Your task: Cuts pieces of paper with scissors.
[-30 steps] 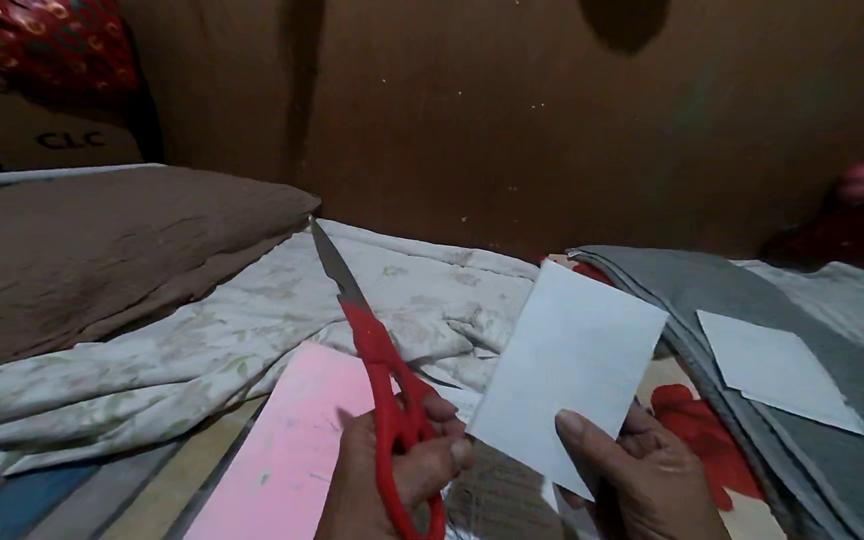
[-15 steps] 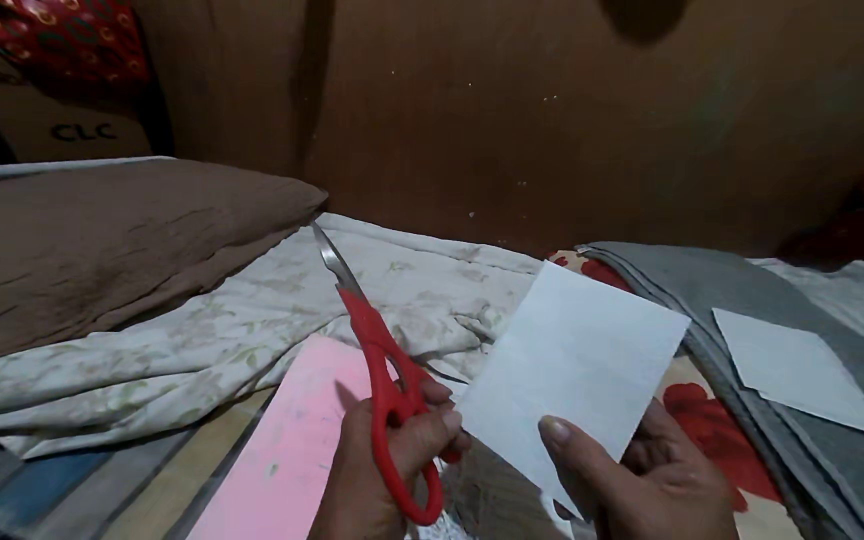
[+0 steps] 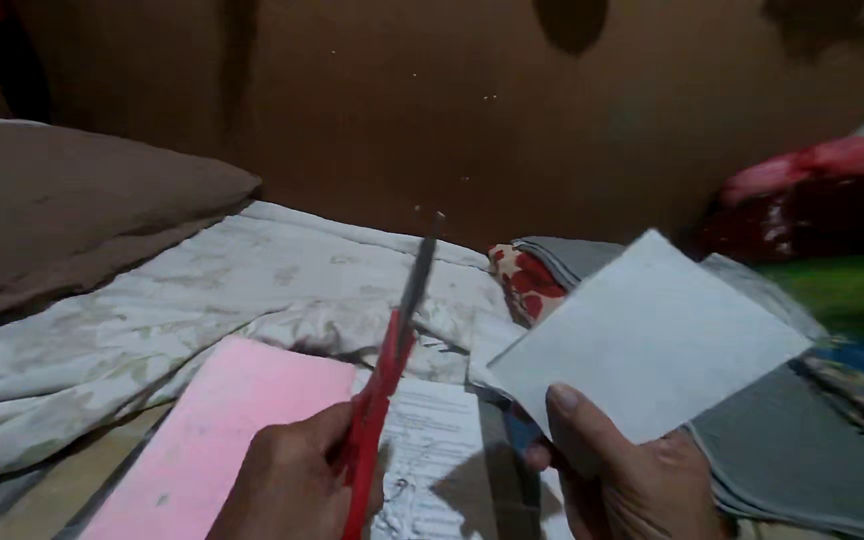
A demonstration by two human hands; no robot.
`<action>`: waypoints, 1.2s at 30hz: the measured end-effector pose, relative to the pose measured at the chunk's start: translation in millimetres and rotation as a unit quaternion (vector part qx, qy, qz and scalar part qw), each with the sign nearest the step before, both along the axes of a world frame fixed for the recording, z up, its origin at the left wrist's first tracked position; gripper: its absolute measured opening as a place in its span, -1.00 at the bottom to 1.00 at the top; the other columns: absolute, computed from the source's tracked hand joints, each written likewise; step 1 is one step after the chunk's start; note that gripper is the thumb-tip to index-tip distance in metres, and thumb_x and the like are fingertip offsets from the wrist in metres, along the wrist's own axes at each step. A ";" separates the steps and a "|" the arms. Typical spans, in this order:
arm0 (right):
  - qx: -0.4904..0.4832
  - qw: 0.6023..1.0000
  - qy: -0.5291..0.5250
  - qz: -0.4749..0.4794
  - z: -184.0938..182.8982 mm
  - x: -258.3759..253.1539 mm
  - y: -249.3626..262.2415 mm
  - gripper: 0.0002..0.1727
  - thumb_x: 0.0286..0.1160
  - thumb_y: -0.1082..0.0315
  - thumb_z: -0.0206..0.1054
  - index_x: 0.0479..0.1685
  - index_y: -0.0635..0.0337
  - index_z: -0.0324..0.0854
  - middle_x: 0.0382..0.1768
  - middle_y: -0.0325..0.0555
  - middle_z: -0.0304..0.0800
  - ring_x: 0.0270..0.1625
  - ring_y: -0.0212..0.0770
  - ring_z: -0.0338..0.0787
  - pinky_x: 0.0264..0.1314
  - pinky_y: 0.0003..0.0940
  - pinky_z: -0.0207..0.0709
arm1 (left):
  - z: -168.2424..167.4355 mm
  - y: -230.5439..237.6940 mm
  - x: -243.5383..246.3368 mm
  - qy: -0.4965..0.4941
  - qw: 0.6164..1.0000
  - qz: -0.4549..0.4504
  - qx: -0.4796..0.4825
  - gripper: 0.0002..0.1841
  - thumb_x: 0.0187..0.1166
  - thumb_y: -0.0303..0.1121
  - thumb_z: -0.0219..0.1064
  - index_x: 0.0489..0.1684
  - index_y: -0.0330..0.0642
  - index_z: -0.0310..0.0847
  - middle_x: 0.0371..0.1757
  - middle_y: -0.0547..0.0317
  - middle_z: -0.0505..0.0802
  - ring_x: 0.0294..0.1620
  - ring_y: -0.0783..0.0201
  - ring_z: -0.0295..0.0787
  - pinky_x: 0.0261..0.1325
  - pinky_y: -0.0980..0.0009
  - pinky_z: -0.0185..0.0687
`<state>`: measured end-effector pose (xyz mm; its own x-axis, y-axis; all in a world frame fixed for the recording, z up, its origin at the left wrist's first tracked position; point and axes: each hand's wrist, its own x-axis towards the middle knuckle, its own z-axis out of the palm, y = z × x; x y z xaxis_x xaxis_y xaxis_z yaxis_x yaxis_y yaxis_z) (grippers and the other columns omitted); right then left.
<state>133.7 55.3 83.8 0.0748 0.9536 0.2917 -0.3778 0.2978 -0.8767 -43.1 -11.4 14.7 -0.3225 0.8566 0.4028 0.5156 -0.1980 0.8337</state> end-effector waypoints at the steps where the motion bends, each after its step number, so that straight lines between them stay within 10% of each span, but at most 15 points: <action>1: 0.004 1.000 0.011 -0.009 1.3 4.1 2.4 -0.75 0.41 0.83 0.16 -0.11 0.33 0.43 -0.49 -0.09 0.85 -0.61 -0.32 0.83 -0.67 -0.51 0.72 | 1.2 -2.2 2.1 0.038 0.999 -0.021 -0.013 -0.67 0.31 -0.38 0.49 -0.02 -0.40 0.79 -0.16 -0.08 0.94 -0.16 0.12 0.94 -0.06 0.14 0.82; 9: 0.036 0.998 0.027 -0.054 -1.0 15.9 17.5 -0.76 0.50 0.82 0.12 -0.11 0.30 0.45 -0.56 -0.13 0.81 -0.71 -0.33 0.76 -0.73 -0.53 0.68 | 13.1 -12.0 12.7 0.189 0.981 -0.009 -0.051 -0.60 0.27 -0.37 0.53 -0.04 -0.56 0.71 -0.30 -0.38 0.84 -0.34 -0.34 0.80 -0.30 -0.20 0.64; 36: 0.064 0.998 0.001 -0.026 -8.2 6.2 15.8 -0.69 0.37 0.86 0.18 -0.18 0.24 0.52 -0.57 -0.17 0.82 -0.68 -0.35 0.77 -0.64 -0.52 0.73 | 1.1 -6.3 16.8 0.254 0.964 0.081 0.000 -0.64 0.14 -0.32 0.53 -0.21 -0.45 0.74 -0.39 -0.22 0.86 -0.38 -0.26 0.84 -0.35 -0.15 0.66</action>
